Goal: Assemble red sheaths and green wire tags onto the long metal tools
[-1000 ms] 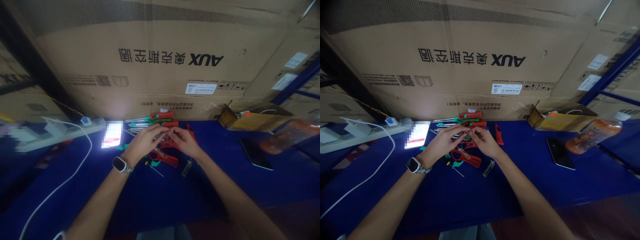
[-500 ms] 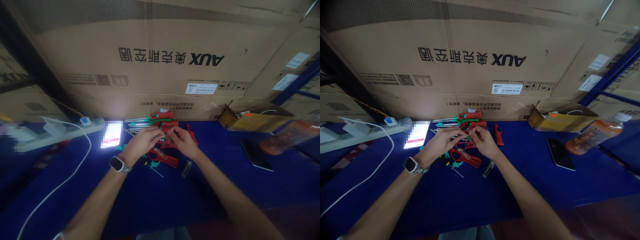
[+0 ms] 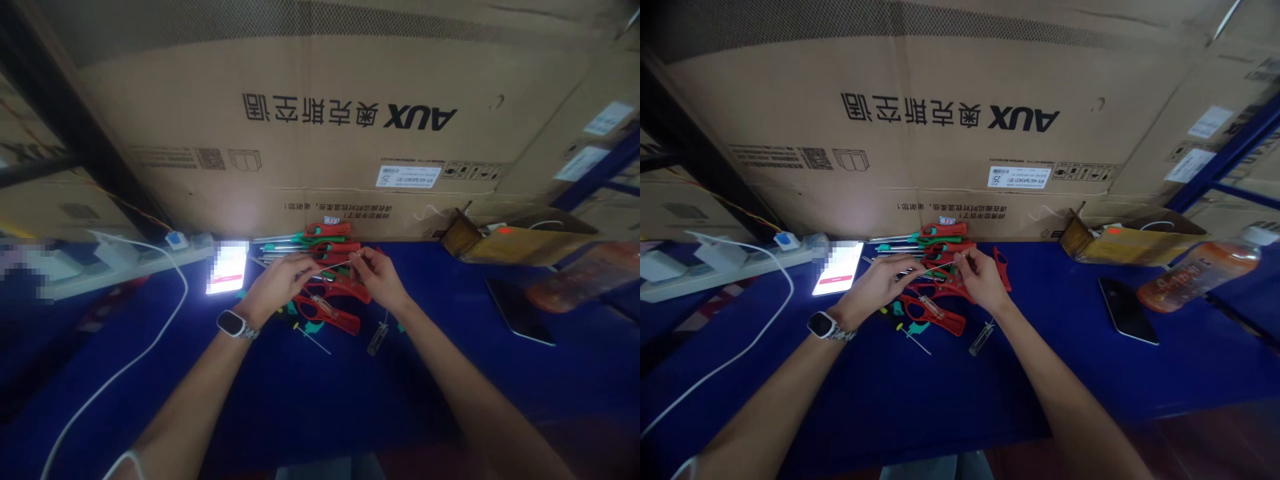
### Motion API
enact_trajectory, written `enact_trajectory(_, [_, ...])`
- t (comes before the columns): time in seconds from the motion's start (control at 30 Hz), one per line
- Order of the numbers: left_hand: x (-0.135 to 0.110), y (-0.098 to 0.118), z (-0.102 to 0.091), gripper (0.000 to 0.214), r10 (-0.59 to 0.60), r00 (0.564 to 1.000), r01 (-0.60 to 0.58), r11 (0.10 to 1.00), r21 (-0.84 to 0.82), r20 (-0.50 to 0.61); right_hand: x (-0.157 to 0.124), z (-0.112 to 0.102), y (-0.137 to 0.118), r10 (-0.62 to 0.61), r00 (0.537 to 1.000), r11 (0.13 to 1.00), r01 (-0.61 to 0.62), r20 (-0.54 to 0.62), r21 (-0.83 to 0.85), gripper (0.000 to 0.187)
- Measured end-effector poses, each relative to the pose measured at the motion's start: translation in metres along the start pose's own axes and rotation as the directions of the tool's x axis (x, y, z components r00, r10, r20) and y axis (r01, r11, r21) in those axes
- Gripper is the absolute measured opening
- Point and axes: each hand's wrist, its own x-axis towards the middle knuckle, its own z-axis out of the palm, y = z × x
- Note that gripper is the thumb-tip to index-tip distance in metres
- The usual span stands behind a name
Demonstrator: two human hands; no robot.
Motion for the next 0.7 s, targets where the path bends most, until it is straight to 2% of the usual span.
enact_trajectory(0.17, [-0.002, -0.01, 0.001, 0.02, 0.021, 0.999, -0.023, 0.999, 0.048, 0.041, 0.001, 0.0, 0.007, 0.069, 0.997, 0.997, -0.069, 0.015, -0.035, 0.044])
enact_trajectory(0.23, [-0.003, -0.01, -0.003, 0.021, -0.004, 0.999, 0.0, 0.997, 0.082, 0.044, 0.0, 0.0, 0.008, 0.066, 0.997, 0.991, -0.061, 0.043, -0.121, 0.035])
enact_trajectory(0.3, [-0.005, -0.009, -0.011, 0.04, -0.068, 0.997, 0.062, 0.987, 0.147, 0.038, -0.002, 0.0, 0.007, 0.04, 0.996, 0.962, -0.017, 0.08, -0.271, 0.027])
enact_trajectory(0.37, [-0.008, -0.01, -0.02, 0.054, -0.136, 0.989, 0.121, 0.969, 0.217, 0.06, -0.004, 0.001, 0.006, 0.012, 0.995, 0.906, 0.033, 0.104, -0.421, 0.021])
enact_trajectory(0.47, [-0.014, -0.018, -0.028, 0.053, -0.18, 0.974, 0.134, 0.948, 0.289, 0.14, -0.007, 0.003, 0.005, -0.009, 0.993, 0.839, 0.069, 0.114, -0.539, 0.014])
enact_trajectory(0.53, [-0.017, -0.028, -0.028, 0.053, -0.197, 0.961, 0.131, 0.942, 0.31, 0.193, -0.01, 0.007, 0.003, -0.079, 0.993, 0.795, 0.115, 0.087, -0.595, 0.011])
enact_trajectory(0.63, [-0.019, -0.039, -0.024, 0.052, -0.238, 0.939, 0.146, 0.929, 0.339, 0.247, -0.014, 0.018, -0.004, -0.238, 0.968, 0.656, 0.223, 0.084, -0.721, 0.016])
enact_trajectory(0.7, [-0.019, -0.042, -0.022, 0.049, -0.274, 0.924, 0.165, 0.915, 0.37, 0.266, -0.015, 0.029, -0.01, -0.272, 0.948, 0.559, 0.294, 0.164, -0.775, 0.02])
